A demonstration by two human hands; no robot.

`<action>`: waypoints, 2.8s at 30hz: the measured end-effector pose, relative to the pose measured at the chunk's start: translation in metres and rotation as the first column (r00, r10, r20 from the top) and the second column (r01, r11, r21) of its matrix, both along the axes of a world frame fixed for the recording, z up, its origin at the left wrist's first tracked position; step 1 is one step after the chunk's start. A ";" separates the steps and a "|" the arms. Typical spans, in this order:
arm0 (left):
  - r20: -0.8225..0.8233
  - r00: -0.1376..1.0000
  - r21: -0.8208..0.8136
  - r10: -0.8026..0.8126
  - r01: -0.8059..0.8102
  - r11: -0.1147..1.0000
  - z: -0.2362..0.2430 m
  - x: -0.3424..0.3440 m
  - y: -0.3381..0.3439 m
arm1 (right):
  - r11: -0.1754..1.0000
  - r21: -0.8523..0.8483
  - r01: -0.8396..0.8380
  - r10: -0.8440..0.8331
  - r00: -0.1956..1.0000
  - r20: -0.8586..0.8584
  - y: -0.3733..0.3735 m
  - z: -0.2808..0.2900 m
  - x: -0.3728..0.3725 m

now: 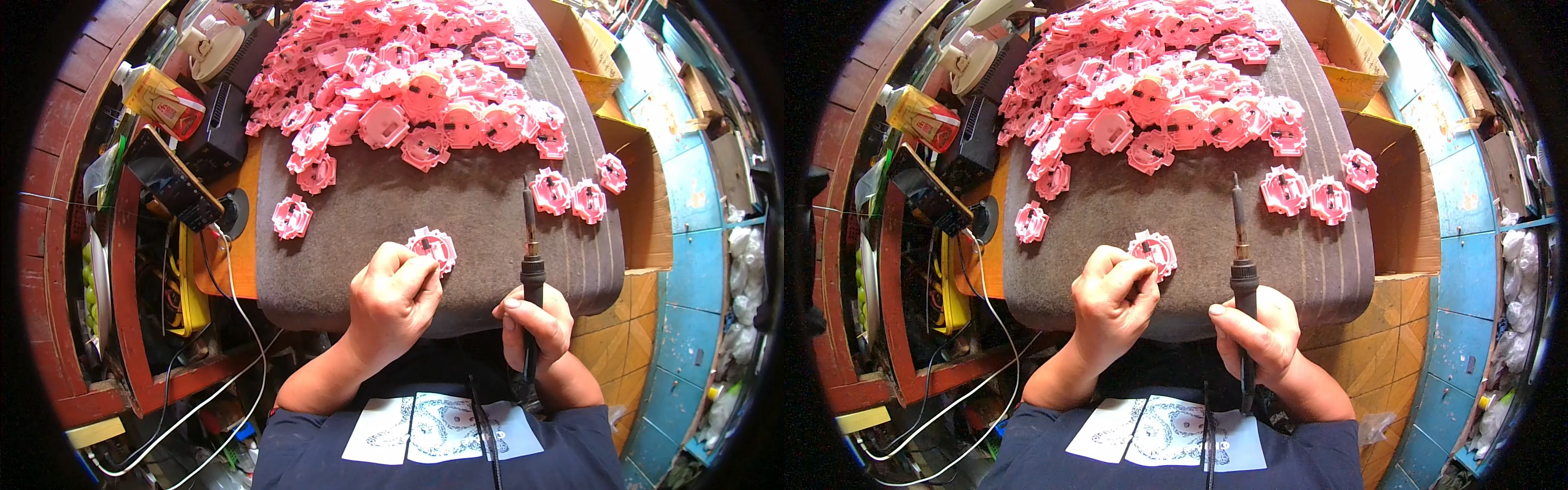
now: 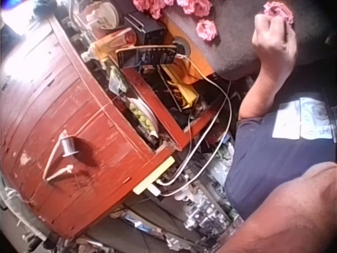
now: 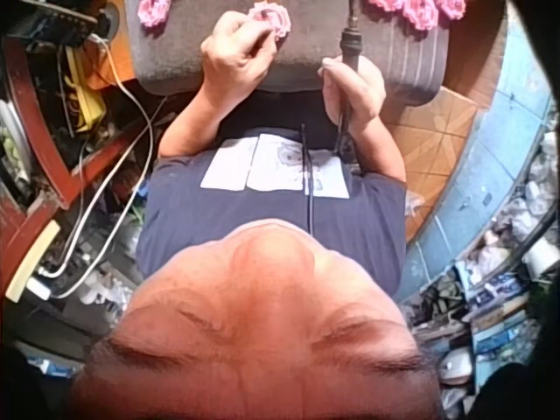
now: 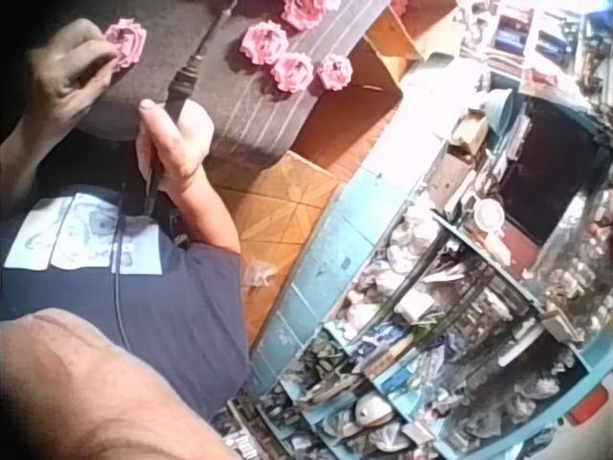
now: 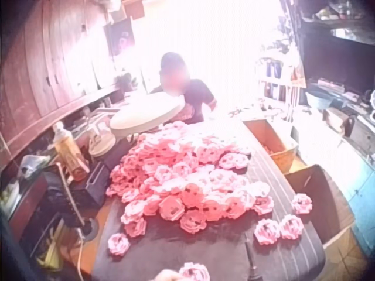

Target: The person uses a soldering iron to apply solder to small pink plastic components arranged on a work surface. The person picks up each component, applies solder to specific points, and places the component back on the table. The process is repeated for many components throughout the clip.

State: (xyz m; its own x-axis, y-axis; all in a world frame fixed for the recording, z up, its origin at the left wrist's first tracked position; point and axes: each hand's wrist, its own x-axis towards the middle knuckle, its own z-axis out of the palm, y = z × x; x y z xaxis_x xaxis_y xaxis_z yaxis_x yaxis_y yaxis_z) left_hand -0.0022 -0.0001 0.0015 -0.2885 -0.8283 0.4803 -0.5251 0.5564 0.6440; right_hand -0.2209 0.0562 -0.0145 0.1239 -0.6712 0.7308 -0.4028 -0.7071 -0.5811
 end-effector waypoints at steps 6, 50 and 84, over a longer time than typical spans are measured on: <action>-0.008 1.000 0.010 0.000 0.000 1.000 -0.001 0.000 0.001 | 0.999 -0.039 0.028 -0.026 0.999 0.044 -0.002 -0.003 0.004; 0.069 0.998 -0.032 0.002 0.000 0.999 0.000 0.047 0.004 | 0.998 0.058 -0.039 0.053 0.962 -0.268 -0.047 0.020 0.080; -0.053 0.999 0.030 0.004 -0.002 1.000 0.000 0.041 -0.001 | 0.997 -0.052 -0.061 0.049 0.976 -0.210 -0.042 0.010 0.075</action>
State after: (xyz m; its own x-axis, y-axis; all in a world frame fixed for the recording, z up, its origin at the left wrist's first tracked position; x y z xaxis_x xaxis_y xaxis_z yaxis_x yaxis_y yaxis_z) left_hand 0.0393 -0.0013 0.0015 -0.2605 -0.8436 0.4695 -0.4913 0.5345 0.6877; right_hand -0.1459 0.0146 -0.0048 0.3132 -0.6170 0.7220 -0.4708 -0.7611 -0.4462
